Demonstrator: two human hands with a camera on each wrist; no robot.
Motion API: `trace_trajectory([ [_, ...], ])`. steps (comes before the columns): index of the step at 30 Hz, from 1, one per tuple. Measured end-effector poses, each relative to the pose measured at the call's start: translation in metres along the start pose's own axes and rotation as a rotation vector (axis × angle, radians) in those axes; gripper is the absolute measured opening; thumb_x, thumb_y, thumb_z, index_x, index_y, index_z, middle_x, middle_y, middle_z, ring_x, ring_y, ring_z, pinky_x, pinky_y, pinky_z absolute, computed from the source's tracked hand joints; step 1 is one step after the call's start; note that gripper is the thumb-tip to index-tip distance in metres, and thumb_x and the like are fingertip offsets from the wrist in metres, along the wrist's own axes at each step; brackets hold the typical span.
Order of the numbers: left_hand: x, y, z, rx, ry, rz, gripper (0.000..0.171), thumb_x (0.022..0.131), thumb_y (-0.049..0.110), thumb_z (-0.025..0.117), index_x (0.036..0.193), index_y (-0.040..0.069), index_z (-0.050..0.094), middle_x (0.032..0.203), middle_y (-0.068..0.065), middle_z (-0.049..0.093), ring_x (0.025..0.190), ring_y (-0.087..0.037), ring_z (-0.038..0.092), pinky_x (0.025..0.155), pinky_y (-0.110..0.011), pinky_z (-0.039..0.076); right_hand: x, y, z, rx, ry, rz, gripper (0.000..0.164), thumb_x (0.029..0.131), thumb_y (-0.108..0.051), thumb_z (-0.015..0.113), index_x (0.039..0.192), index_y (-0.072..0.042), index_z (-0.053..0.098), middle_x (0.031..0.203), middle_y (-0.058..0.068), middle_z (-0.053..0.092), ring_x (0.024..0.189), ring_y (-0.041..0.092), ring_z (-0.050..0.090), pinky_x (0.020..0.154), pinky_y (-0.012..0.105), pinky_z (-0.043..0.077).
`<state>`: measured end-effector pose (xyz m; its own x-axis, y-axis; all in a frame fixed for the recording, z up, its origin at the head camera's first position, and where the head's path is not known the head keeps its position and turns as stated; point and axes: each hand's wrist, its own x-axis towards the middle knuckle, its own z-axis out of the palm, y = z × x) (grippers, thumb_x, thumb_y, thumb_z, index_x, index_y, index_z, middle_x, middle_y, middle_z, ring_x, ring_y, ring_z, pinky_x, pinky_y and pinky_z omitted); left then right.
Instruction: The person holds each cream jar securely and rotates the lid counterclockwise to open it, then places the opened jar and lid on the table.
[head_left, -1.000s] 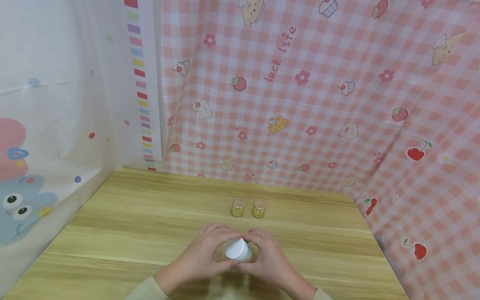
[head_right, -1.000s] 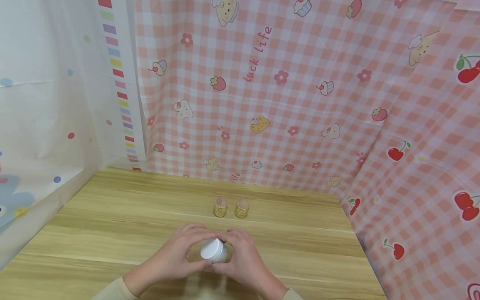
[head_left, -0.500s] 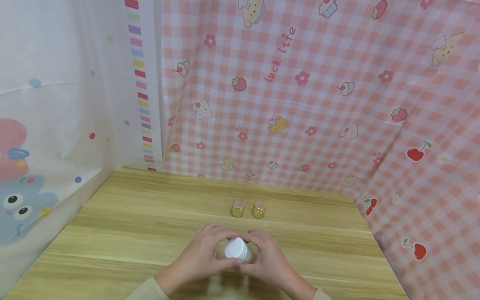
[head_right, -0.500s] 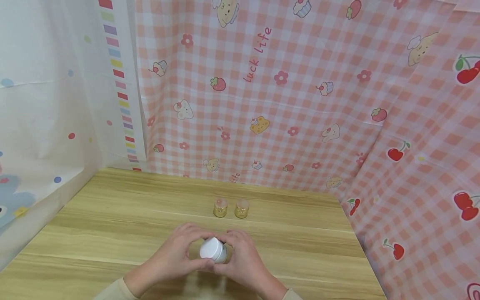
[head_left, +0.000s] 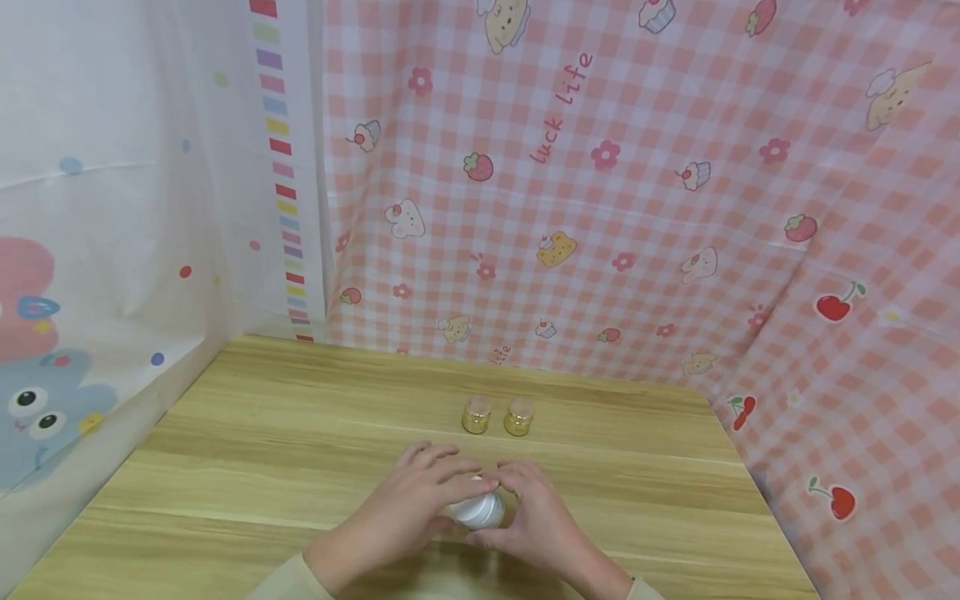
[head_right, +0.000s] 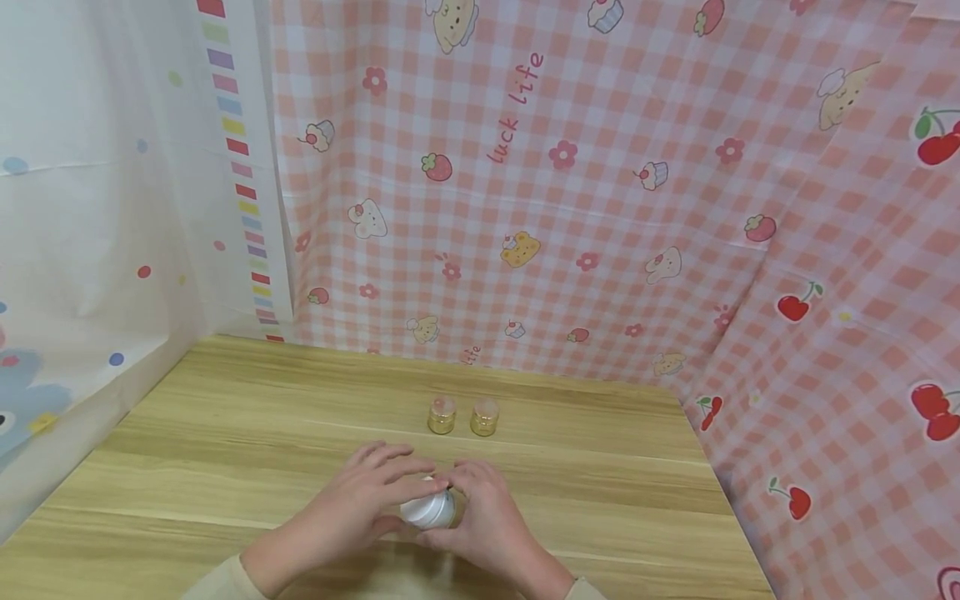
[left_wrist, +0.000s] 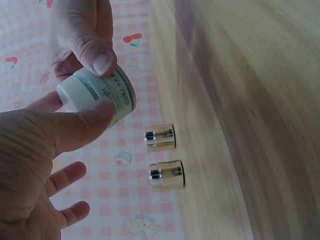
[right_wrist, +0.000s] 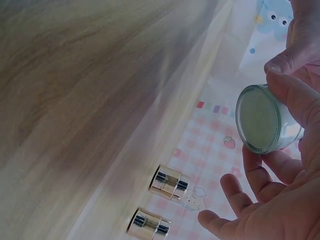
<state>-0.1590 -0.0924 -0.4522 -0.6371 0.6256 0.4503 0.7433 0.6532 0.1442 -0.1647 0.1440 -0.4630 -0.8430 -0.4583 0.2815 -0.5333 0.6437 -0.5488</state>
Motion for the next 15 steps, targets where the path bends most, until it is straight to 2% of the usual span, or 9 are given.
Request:
trace_trajectory([
  [5,0.0007,-0.0006,0.0036,0.045,0.049,0.036,0.074,0.071,0.013,0.097,0.136,0.036,0.070,0.136,0.015,0.071,0.133,-0.025,0.063,0.111,-0.060,0.052,-0.0012,-0.0002,-0.0002,0.006,-0.002,-0.001,0.057,0.070,-0.040,0.101,0.119,-0.025,0.076,0.127,0.003,0.073,0.126,0.028,0.065,0.103,0.059,0.057],
  [10,0.0013,0.0007,0.0025,0.036,0.034,0.022,0.073,0.072,0.015,0.097,0.137,0.035,0.070,0.135,0.015,0.072,0.133,-0.023,0.063,0.113,-0.060,0.051,-0.0012,-0.0003,0.0000,-0.002,0.001,-0.004,0.058,0.069,-0.040,0.101,0.119,-0.025,0.076,0.126,0.003,0.074,0.125,0.027,0.065,0.103,0.059,0.056],
  [15,0.0006,0.0020,0.0000,-0.022,-0.010,-0.032,0.068,0.076,0.024,0.095,0.138,0.030,0.070,0.135,0.012,0.074,0.134,-0.024,0.063,0.116,-0.062,0.048,-0.0013,-0.0002,-0.0002,0.014,-0.020,0.016,0.061,0.069,-0.038,0.101,0.122,-0.024,0.076,0.130,0.004,0.072,0.128,0.028,0.064,0.104,0.061,0.055],
])
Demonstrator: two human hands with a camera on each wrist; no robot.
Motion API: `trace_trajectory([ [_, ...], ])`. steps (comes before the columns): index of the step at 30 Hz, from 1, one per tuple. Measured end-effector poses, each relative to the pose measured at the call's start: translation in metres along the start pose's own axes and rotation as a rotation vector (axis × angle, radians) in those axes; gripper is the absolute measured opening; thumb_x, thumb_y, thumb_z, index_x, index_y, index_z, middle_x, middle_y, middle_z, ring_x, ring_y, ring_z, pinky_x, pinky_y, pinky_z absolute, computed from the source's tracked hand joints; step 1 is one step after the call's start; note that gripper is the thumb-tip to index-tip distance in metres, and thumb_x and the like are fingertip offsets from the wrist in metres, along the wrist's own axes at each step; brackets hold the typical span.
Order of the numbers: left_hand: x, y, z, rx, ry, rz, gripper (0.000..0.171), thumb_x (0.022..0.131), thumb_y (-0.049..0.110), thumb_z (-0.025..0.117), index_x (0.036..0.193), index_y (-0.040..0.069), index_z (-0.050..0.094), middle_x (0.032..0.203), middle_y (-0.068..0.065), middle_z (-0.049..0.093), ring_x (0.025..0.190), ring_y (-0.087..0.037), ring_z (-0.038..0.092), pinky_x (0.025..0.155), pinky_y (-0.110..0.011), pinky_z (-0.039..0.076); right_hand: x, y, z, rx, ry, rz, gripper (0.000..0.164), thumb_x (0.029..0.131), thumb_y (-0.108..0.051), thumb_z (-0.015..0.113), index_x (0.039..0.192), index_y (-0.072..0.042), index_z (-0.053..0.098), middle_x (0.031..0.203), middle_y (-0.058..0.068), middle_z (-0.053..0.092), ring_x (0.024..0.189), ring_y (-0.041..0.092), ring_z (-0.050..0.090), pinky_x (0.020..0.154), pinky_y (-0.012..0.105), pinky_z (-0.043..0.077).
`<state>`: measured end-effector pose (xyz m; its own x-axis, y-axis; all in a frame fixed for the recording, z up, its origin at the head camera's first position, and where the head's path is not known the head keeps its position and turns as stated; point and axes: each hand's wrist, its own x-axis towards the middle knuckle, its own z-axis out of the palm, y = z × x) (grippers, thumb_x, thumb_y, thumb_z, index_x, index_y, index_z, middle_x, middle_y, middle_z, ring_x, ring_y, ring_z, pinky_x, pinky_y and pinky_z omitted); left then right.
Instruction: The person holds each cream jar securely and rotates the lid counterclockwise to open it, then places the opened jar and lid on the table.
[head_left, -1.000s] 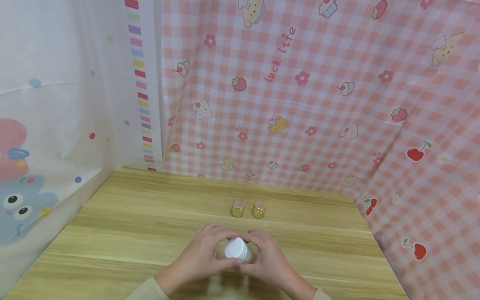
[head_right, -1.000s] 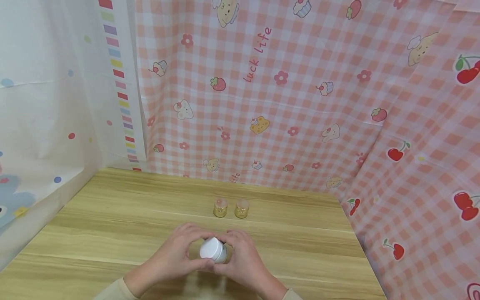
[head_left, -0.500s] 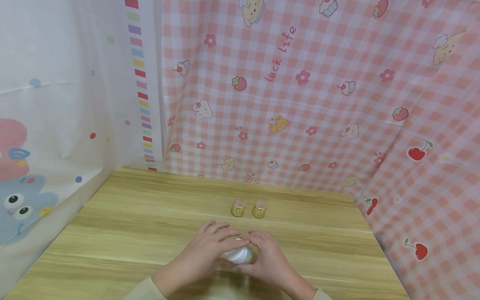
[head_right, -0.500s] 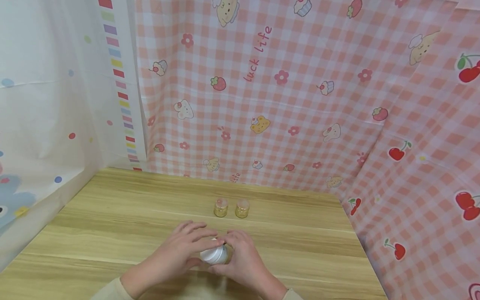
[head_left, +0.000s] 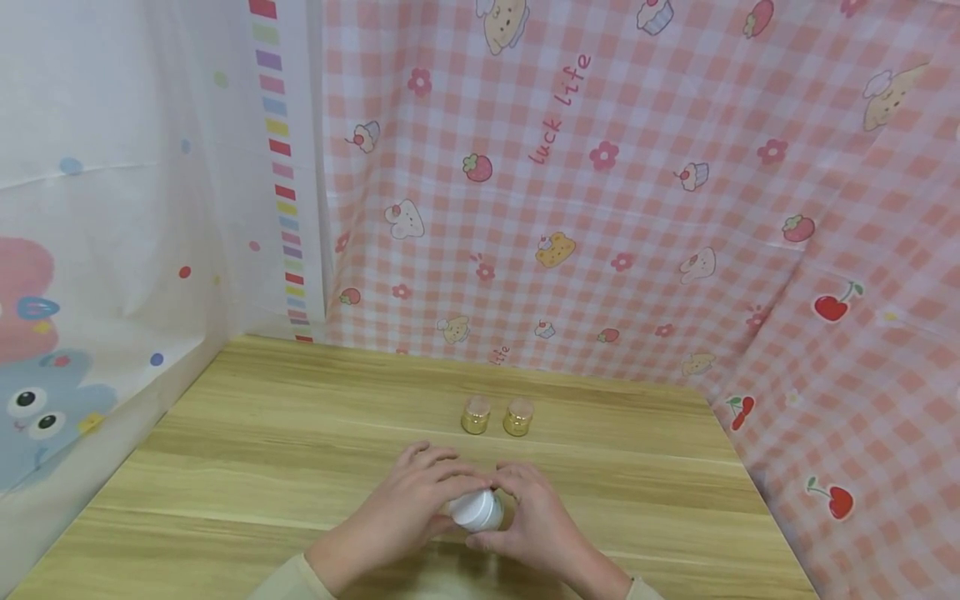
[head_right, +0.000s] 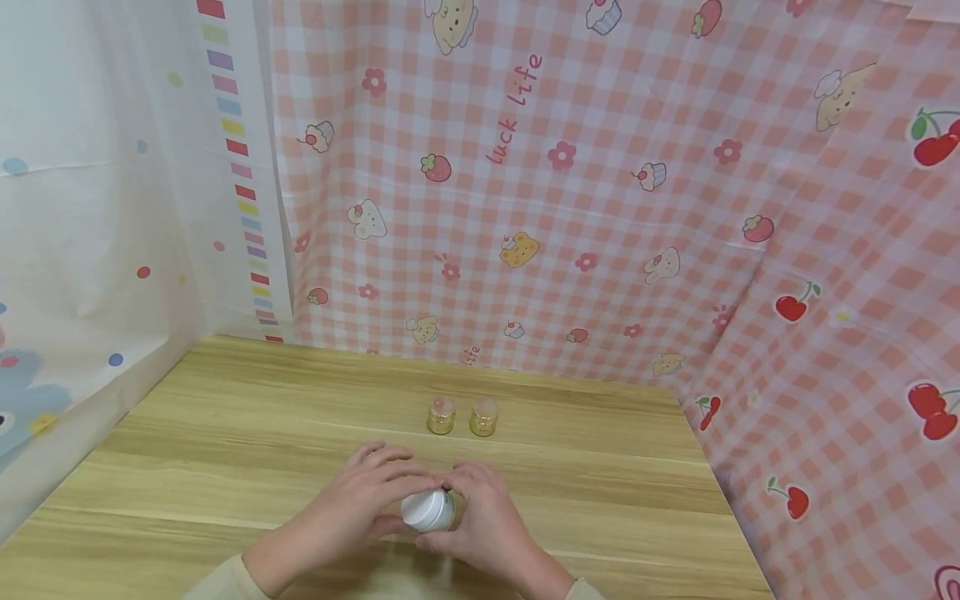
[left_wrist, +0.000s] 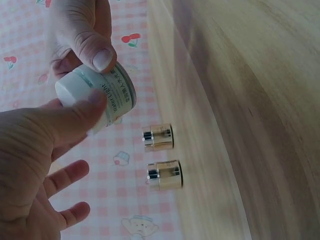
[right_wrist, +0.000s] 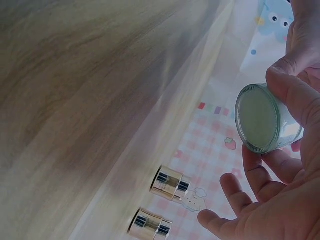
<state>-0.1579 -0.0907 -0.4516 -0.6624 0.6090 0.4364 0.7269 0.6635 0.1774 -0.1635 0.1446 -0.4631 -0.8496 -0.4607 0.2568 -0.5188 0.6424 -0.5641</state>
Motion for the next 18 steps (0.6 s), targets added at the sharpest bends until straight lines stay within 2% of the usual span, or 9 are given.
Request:
trace_trajectory([
  [5,-0.0010,0.0002,-0.0031,-0.064,-0.057,-0.061,0.066,0.080,0.038,0.092,0.140,0.027,0.068,0.134,0.007,0.073,0.134,-0.026,0.063,0.117,-0.062,0.046,0.0004,-0.0007,0.0002,0.026,-0.026,0.014,0.062,0.071,-0.038,0.100,0.126,-0.024,0.076,0.136,0.007,0.070,0.131,0.031,0.061,0.105,0.063,0.054],
  [10,-0.0005,0.0004,-0.0056,-0.101,-0.081,-0.079,0.066,0.080,0.038,0.093,0.140,0.025,0.067,0.135,0.008,0.072,0.132,-0.021,0.062,0.118,-0.060,0.045,-0.0003,-0.0020,0.0015,0.013,-0.023,-0.010,0.063,0.072,-0.036,0.100,0.128,-0.022,0.076,0.132,0.001,0.072,0.131,0.028,0.061,0.106,0.060,0.055],
  [13,-0.0007,0.0005,-0.0062,-0.107,-0.082,-0.067,0.071,0.078,0.040,0.094,0.142,0.024,0.065,0.138,0.009,0.070,0.133,-0.020,0.062,0.119,-0.060,0.045,-0.0005,-0.0022,0.0025,0.004,-0.019,-0.016,0.064,0.072,-0.036,0.100,0.128,-0.021,0.075,0.130,-0.001,0.073,0.130,0.026,0.062,0.107,0.058,0.055],
  [18,-0.0006,-0.0002,-0.0060,-0.089,-0.063,-0.016,0.079,0.073,0.038,0.096,0.146,0.031,0.064,0.139,0.011,0.070,0.133,-0.019,0.062,0.118,-0.063,0.046,-0.0006,-0.0021,0.0032,-0.002,-0.022,-0.010,0.062,0.071,-0.036,0.101,0.126,-0.023,0.075,0.132,0.004,0.073,0.131,0.028,0.062,0.108,0.060,0.054],
])
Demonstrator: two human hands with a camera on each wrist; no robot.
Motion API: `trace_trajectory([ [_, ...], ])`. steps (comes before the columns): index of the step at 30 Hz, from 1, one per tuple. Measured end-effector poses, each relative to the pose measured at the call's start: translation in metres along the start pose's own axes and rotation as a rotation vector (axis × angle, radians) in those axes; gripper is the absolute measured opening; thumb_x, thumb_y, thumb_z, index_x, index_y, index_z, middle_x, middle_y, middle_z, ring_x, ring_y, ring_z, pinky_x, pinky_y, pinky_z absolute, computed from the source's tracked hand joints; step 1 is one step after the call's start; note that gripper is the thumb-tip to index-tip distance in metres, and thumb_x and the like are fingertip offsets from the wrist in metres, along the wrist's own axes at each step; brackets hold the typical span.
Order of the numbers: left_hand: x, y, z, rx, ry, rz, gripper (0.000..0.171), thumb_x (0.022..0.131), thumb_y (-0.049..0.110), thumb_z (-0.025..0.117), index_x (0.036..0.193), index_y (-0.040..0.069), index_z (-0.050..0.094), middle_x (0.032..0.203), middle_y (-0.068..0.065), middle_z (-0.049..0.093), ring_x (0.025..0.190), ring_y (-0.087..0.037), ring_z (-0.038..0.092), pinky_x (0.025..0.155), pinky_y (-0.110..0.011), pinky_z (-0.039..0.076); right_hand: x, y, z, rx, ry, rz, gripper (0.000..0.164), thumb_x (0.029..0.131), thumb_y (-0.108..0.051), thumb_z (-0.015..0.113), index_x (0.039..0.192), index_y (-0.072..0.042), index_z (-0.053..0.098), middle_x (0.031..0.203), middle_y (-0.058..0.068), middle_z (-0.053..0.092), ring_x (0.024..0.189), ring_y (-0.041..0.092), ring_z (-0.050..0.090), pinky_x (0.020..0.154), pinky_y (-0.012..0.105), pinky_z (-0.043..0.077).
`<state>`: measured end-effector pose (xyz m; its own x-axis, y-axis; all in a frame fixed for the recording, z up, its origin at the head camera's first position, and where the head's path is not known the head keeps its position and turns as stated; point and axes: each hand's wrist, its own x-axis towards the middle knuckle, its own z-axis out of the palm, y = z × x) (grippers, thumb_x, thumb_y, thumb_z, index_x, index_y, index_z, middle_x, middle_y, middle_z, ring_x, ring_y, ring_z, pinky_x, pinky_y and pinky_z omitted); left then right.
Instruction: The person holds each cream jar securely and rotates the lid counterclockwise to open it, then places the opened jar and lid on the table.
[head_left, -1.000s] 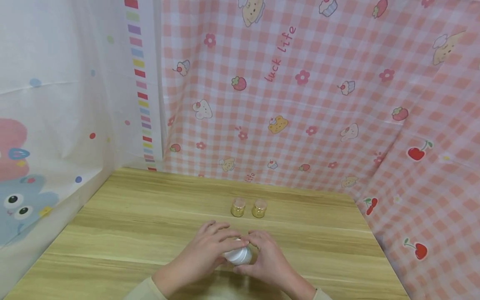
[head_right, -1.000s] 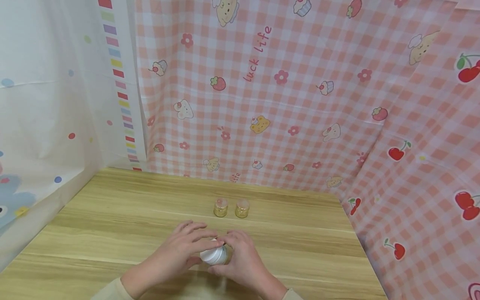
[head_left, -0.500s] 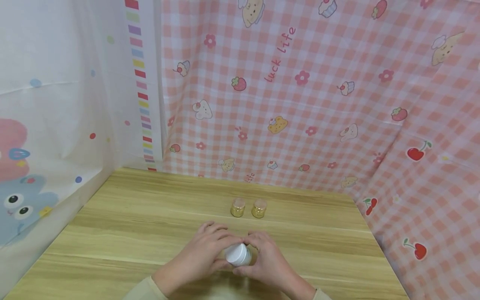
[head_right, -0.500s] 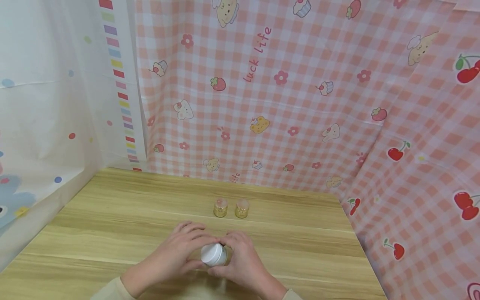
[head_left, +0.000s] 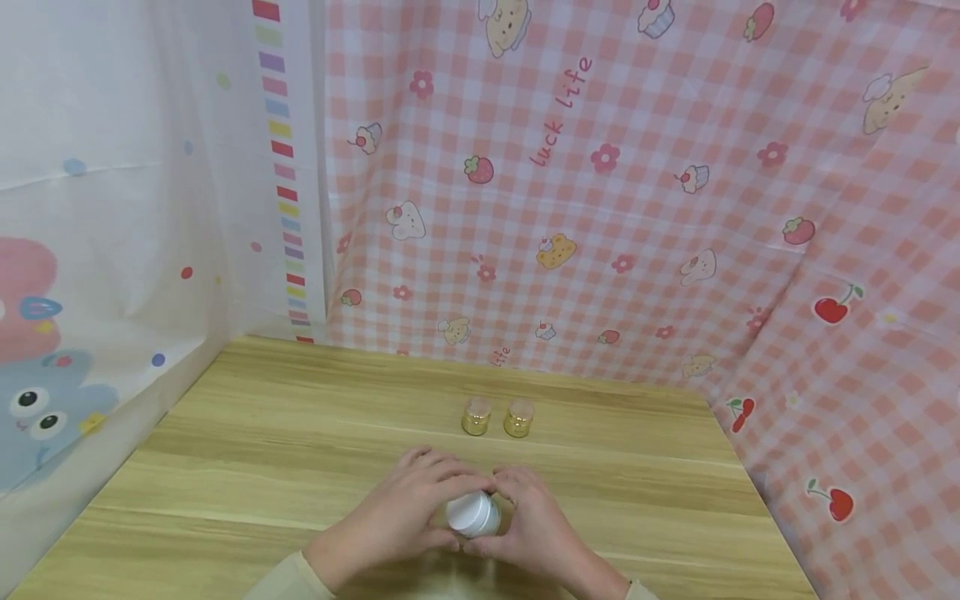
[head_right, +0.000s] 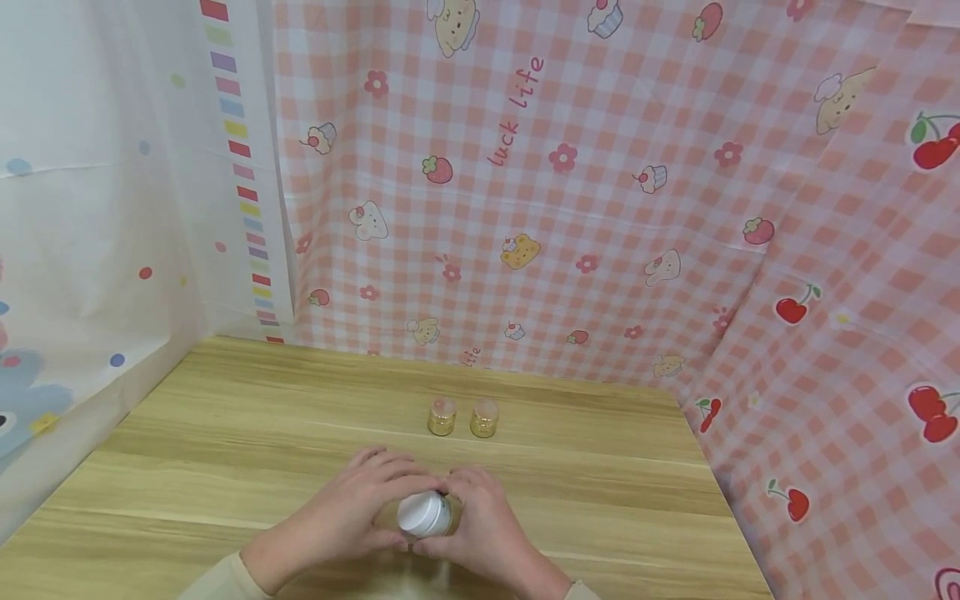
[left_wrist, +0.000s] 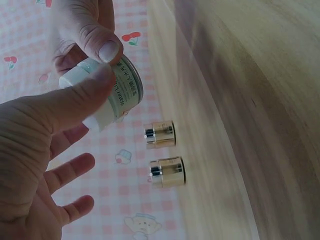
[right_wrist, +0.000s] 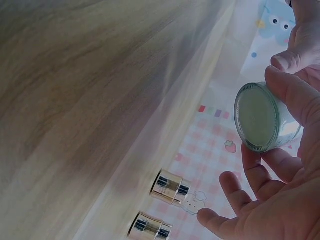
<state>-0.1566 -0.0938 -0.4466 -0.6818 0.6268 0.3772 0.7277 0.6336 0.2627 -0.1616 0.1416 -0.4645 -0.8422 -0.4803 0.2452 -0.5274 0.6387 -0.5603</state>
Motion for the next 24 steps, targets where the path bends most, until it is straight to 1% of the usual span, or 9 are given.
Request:
trace_trajectory([
  [2,0.0006,-0.0008,0.0008,0.026,0.014,0.025,0.078,0.072,0.036,0.096,0.144,0.034,0.065,0.138,0.012,0.071,0.133,-0.019,0.063,0.117,-0.063,0.047,0.0000,-0.0001,-0.0002,0.001,-0.002,-0.002,0.061,0.071,-0.036,0.101,0.125,-0.025,0.075,0.134,0.006,0.072,0.132,0.030,0.062,0.107,0.061,0.054],
  [4,0.0013,-0.0014,0.0021,0.063,0.029,0.049,0.074,0.072,0.035,0.097,0.140,0.035,0.068,0.136,0.013,0.072,0.131,-0.019,0.064,0.116,-0.062,0.048,-0.0001,-0.0001,-0.0005,0.008,-0.006,-0.005,0.060,0.072,-0.037,0.100,0.125,-0.026,0.076,0.134,0.006,0.072,0.132,0.030,0.062,0.107,0.062,0.054],
  [9,0.0016,-0.0026,0.0060,0.140,0.057,0.087,0.067,0.070,0.037,0.098,0.132,0.033,0.072,0.131,0.014,0.074,0.127,-0.019,0.066,0.115,-0.059,0.050,-0.0006,-0.0002,-0.0011,0.015,-0.024,-0.002,0.065,0.073,-0.040,0.099,0.132,-0.026,0.074,0.138,0.008,0.070,0.132,0.033,0.061,0.105,0.063,0.055],
  [15,0.0020,-0.0025,0.0066,0.139,0.062,0.085,0.064,0.071,0.038,0.098,0.130,0.032,0.073,0.127,0.015,0.075,0.125,-0.017,0.066,0.114,-0.059,0.051,-0.0006,0.0001,-0.0001,0.015,-0.025,0.009,0.066,0.073,-0.040,0.099,0.132,-0.027,0.074,0.136,0.005,0.070,0.131,0.031,0.061,0.105,0.061,0.055],
  [24,0.0016,-0.0012,0.0024,0.139,0.043,0.078,0.062,0.072,0.038,0.098,0.127,0.029,0.073,0.122,0.012,0.076,0.123,-0.016,0.066,0.113,-0.058,0.052,-0.0010,0.0010,0.0010,-0.010,-0.025,0.002,0.064,0.073,-0.042,0.099,0.130,-0.028,0.074,0.135,0.002,0.070,0.128,0.026,0.062,0.104,0.057,0.057],
])
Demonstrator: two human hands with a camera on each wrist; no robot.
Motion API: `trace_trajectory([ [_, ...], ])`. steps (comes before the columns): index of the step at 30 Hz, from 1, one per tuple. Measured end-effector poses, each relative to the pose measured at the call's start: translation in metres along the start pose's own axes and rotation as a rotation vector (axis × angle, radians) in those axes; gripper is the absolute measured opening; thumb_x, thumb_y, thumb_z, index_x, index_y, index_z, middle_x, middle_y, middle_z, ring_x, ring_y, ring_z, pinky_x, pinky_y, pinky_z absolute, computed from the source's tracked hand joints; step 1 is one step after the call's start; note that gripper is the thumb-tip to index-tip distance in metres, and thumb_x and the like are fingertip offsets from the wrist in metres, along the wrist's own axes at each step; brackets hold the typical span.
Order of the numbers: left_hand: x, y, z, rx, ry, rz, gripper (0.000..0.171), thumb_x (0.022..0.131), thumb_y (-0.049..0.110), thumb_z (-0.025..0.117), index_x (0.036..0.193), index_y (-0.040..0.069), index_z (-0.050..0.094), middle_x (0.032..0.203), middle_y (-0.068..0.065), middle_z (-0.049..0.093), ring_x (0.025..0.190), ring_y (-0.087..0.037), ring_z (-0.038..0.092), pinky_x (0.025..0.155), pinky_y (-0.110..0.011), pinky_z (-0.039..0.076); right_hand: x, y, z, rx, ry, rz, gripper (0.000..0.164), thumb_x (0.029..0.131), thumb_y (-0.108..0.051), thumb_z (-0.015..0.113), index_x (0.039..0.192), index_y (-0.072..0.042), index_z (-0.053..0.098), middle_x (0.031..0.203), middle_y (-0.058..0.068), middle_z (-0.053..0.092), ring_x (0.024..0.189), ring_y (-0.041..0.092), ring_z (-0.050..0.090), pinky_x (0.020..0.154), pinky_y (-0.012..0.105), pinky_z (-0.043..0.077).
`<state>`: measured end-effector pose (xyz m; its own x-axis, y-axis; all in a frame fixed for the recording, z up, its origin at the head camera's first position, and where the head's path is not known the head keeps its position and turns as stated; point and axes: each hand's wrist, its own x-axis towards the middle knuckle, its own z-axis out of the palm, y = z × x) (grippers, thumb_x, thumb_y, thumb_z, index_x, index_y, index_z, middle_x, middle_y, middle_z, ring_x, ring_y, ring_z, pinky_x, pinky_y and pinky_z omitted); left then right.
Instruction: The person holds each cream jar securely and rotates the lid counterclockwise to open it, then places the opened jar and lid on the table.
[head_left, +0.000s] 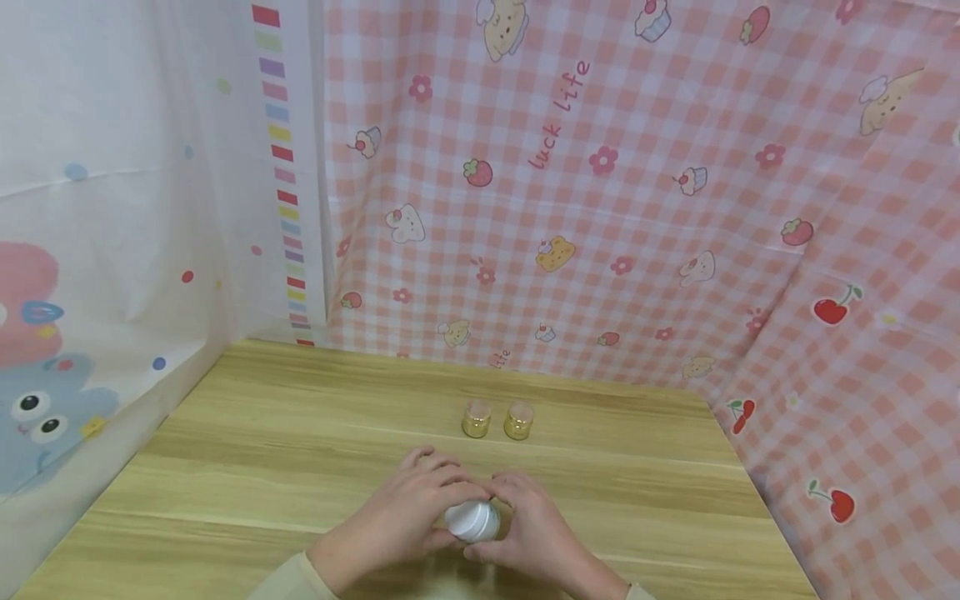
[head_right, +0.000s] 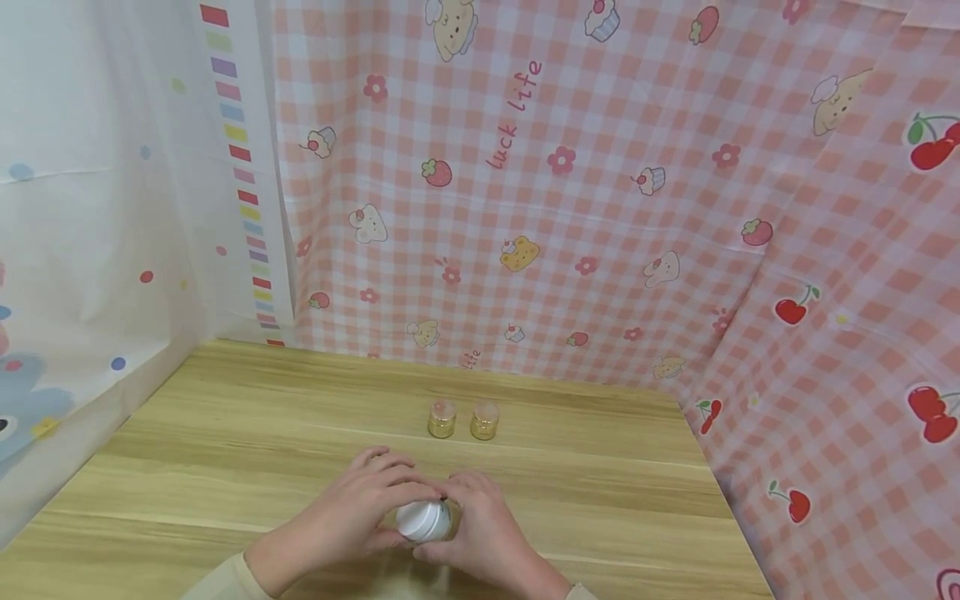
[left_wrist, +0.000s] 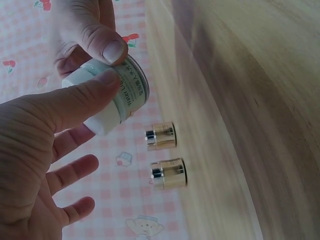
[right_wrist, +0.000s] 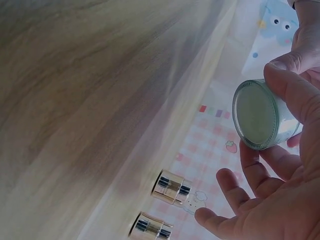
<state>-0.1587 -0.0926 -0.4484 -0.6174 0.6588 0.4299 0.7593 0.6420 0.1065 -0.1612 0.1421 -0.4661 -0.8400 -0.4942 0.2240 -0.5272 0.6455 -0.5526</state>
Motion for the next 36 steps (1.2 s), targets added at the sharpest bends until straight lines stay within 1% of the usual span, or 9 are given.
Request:
trace_trajectory([
  [5,-0.001,0.001,-0.001,-0.019,-0.027,-0.026,0.059,0.074,0.040,0.097,0.127,0.027,0.073,0.120,0.012,0.075,0.122,-0.016,0.066,0.112,-0.058,0.051,0.000,-0.002,0.001,-0.036,0.012,-0.008,0.065,0.072,-0.039,0.100,0.130,-0.028,0.074,0.134,0.004,0.071,0.129,0.028,0.062,0.106,0.059,0.055],
  [11,-0.001,-0.002,-0.001,-0.080,-0.072,-0.127,0.060,0.078,0.042,0.094,0.132,0.029,0.071,0.123,0.010,0.074,0.124,-0.017,0.064,0.116,-0.055,0.047,0.000,0.001,0.003,-0.067,0.023,-0.008,0.067,0.070,-0.035,0.101,0.130,-0.025,0.075,0.132,0.002,0.071,0.128,0.026,0.062,0.105,0.056,0.056],
  [14,-0.002,-0.004,-0.001,-0.112,-0.061,-0.165,0.057,0.079,0.041,0.094,0.130,0.027,0.071,0.124,0.010,0.074,0.123,-0.018,0.064,0.116,-0.053,0.046,0.000,0.003,0.004,-0.074,0.026,0.003,0.067,0.069,-0.034,0.102,0.129,-0.021,0.075,0.132,0.003,0.071,0.126,0.026,0.063,0.104,0.055,0.057],
  [20,-0.005,-0.007,-0.003,-0.142,-0.044,-0.195,0.057,0.078,0.038,0.095,0.127,0.021,0.070,0.126,0.008,0.074,0.123,-0.018,0.063,0.114,-0.053,0.046,0.001,0.005,0.004,-0.051,0.027,0.004,0.062,0.070,-0.033,0.101,0.125,-0.019,0.076,0.131,0.004,0.073,0.127,0.028,0.064,0.105,0.058,0.056],
  [23,-0.008,-0.009,-0.003,-0.165,-0.040,-0.209,0.058,0.078,0.036,0.095,0.128,0.020,0.069,0.127,0.007,0.073,0.125,-0.020,0.064,0.115,-0.056,0.046,0.002,0.009,0.003,-0.026,0.027,0.010,0.060,0.071,-0.034,0.100,0.123,-0.018,0.076,0.125,-0.001,0.074,0.122,0.024,0.066,0.104,0.052,0.057],
  [27,-0.015,-0.018,-0.002,-0.168,-0.025,-0.214,0.061,0.079,0.033,0.095,0.133,0.024,0.069,0.129,0.005,0.074,0.124,-0.021,0.065,0.113,-0.060,0.047,0.005,0.017,0.003,0.030,0.011,0.037,0.059,0.072,-0.035,0.100,0.122,-0.017,0.076,0.119,-0.006,0.075,0.115,0.018,0.067,0.102,0.041,0.056],
  [30,-0.021,-0.029,-0.001,-0.163,-0.022,-0.226,0.062,0.080,0.031,0.095,0.137,0.028,0.070,0.130,0.003,0.075,0.123,-0.023,0.066,0.111,-0.061,0.048,0.010,0.024,0.002,0.058,-0.011,0.071,0.058,0.073,-0.033,0.099,0.123,-0.016,0.075,0.119,-0.006,0.076,0.115,0.018,0.068,0.102,0.039,0.055],
  [34,-0.028,-0.047,0.001,-0.201,-0.031,-0.293,0.059,0.082,0.028,0.093,0.136,0.027,0.071,0.131,0.000,0.075,0.125,-0.027,0.066,0.113,-0.065,0.045,0.021,0.032,0.003,0.064,-0.036,0.115,0.057,0.073,-0.032,0.098,0.123,-0.015,0.075,0.118,-0.004,0.076,0.114,0.017,0.067,0.099,0.037,0.055],
  [36,-0.032,-0.056,0.003,-0.221,-0.024,-0.332,0.058,0.082,0.027,0.093,0.136,0.023,0.071,0.131,-0.001,0.075,0.125,-0.030,0.066,0.113,-0.066,0.043,0.028,0.033,0.005,0.074,-0.052,0.121,0.056,0.073,-0.030,0.097,0.122,-0.014,0.076,0.116,-0.004,0.076,0.110,0.015,0.067,0.096,0.034,0.056],
])
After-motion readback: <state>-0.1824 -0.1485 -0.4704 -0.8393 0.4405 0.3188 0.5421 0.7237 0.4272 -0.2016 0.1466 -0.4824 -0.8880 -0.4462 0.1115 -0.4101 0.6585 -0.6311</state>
